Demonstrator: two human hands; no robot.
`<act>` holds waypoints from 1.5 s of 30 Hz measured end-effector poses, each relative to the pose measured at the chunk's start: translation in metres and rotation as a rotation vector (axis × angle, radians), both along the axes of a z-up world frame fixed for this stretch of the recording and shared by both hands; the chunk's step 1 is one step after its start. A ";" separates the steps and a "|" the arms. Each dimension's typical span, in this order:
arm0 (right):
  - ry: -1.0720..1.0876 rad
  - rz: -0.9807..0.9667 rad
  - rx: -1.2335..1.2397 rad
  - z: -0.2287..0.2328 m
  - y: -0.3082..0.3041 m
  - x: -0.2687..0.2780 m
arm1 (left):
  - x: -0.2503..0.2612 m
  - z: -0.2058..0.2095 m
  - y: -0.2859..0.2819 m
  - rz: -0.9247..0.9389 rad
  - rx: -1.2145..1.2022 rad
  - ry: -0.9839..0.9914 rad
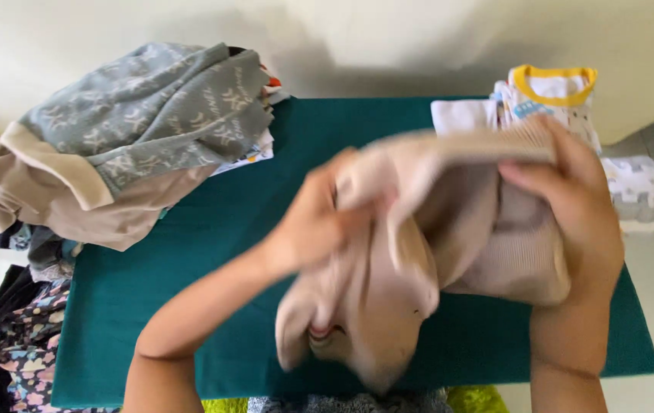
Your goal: Buttoning and folding a small cardigan and other baby clothes on a flat surface
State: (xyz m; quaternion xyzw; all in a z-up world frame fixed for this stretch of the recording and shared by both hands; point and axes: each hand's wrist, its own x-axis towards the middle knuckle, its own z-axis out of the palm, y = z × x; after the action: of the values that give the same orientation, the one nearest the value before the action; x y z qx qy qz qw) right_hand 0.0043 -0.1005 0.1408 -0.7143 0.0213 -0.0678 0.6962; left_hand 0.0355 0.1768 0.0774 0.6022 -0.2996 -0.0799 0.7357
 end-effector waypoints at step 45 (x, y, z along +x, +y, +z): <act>0.264 0.343 -0.711 -0.090 -0.050 0.039 | 0.136 -0.128 -0.003 0.433 0.363 -0.161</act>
State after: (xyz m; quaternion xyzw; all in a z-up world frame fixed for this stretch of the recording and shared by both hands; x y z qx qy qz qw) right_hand 0.0435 -0.1500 0.0507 -0.9060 -0.0335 0.1382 0.3986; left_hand 0.1713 0.1734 -0.0501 0.7781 -0.2022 0.0746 0.5899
